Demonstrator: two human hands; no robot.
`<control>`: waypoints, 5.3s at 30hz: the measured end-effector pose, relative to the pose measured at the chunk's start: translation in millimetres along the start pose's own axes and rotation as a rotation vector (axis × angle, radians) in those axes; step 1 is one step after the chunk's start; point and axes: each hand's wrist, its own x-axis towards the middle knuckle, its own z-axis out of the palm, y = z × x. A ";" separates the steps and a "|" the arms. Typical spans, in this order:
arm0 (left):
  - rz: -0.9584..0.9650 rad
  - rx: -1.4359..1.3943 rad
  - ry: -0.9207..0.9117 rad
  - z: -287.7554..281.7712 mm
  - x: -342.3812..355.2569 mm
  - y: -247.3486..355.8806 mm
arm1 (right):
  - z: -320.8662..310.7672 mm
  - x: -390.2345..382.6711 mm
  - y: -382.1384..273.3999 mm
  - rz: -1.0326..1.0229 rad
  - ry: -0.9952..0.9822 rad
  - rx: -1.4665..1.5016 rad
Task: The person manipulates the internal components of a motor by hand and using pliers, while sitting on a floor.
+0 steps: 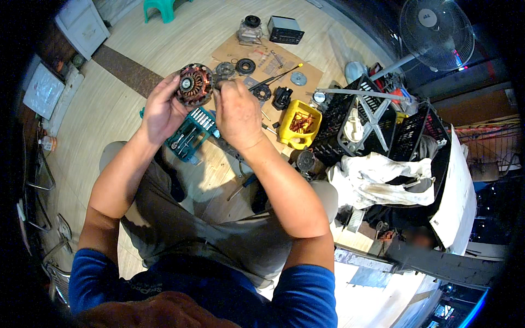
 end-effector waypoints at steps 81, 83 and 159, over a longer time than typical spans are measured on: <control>0.051 0.072 0.002 -14.1 -1.3 -4.7 | -7.8 1.3 -2.2 -0.216 -0.099 0.015; 0.064 0.089 -0.005 -15.0 -1.8 -4.4 | -7.1 1.6 -2.9 -0.211 -0.105 0.004; 0.119 -0.021 0.208 -51.2 8.9 27.0 | 131.7 -162.6 139.6 1.198 0.118 1.619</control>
